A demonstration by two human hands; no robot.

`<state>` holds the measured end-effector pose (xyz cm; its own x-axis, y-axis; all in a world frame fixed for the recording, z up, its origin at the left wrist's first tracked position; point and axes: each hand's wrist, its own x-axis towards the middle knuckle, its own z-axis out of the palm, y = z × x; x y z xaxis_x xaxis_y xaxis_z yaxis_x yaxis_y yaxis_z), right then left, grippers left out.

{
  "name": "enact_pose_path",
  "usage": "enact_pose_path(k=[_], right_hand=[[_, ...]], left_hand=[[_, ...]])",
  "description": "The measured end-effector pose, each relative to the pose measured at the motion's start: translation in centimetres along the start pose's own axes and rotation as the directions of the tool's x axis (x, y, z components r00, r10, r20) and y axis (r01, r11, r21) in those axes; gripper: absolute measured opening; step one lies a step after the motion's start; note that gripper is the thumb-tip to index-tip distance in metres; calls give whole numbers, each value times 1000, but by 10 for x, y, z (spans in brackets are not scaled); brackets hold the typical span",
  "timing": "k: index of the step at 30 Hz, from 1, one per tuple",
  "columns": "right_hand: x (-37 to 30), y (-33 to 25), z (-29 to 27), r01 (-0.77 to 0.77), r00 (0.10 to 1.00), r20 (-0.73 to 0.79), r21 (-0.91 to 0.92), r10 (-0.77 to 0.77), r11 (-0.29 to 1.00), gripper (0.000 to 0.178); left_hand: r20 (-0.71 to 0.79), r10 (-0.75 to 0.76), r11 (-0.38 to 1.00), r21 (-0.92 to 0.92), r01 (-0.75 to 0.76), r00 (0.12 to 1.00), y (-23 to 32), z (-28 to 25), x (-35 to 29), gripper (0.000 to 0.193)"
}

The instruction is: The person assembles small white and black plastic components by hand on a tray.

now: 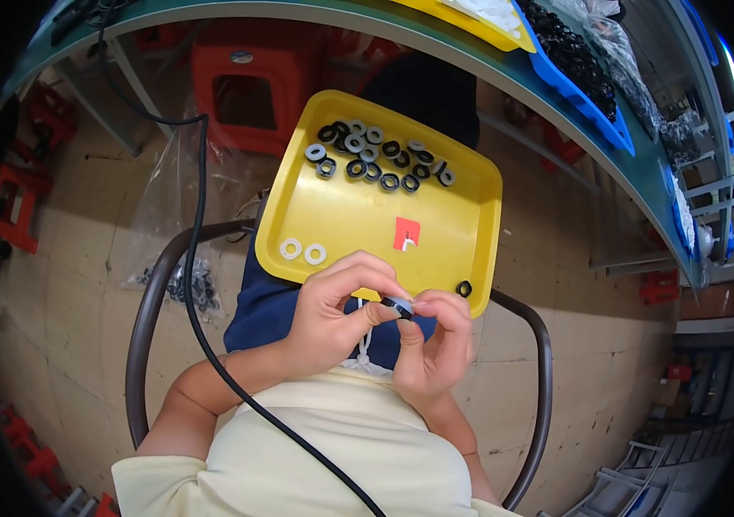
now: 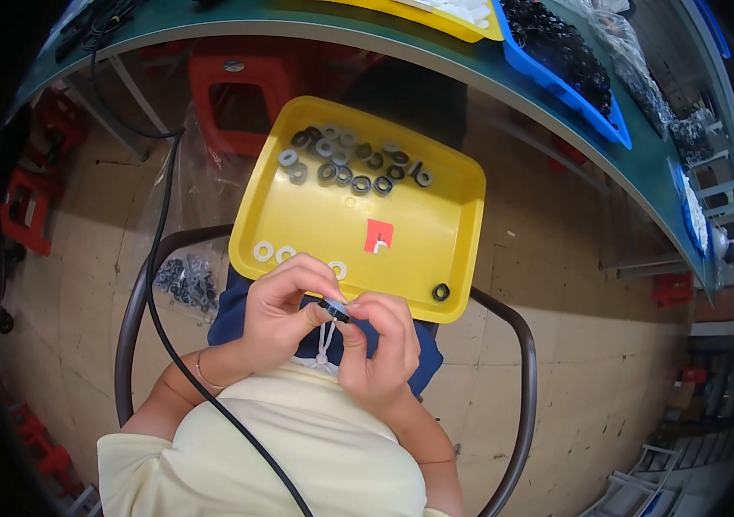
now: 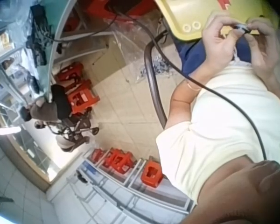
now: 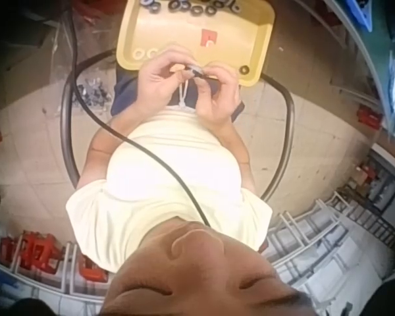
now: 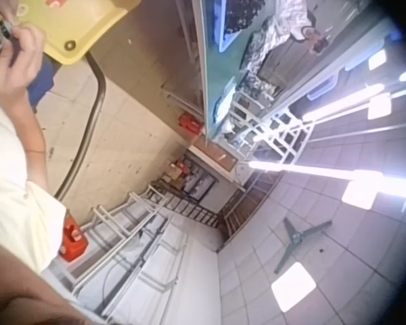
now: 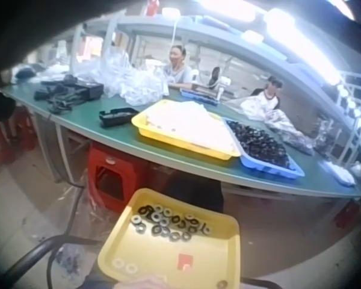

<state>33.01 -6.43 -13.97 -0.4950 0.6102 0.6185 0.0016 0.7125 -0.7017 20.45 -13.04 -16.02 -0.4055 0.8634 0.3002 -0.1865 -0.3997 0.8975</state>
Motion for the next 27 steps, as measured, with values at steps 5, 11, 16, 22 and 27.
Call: enact_pose_path(k=[5, 11, 16, 22, 27], right_hand=[[2, 9, 4, -101, 995, 5, -20, 101, 995, 19], [66, 95, 12, -378, 922, -29, 138, 386, 915, 13], [92, 138, 23, -552, 834, 116, 187, 540, 813, 19], [67, 117, -36, -568, 821, 81, 8, 566, 823, 19], [36, 99, -79, -268, 822, 199, -692, 534, 670, 12]], left_hand=[[-41, -58, 998, 7, 58, 998, -1, -4, 6, 21], [5, 61, 550, 834, -38, 998, 6, -37, 34, 27], [74, -67, 91, 994, -67, 995, 10, -73, 26, 22], [74, -210, 73, 996, -60, 975, 11, -77, 28, 19], [102, -249, 148, 987, -66, 963, 3, -75, 25, 22]])
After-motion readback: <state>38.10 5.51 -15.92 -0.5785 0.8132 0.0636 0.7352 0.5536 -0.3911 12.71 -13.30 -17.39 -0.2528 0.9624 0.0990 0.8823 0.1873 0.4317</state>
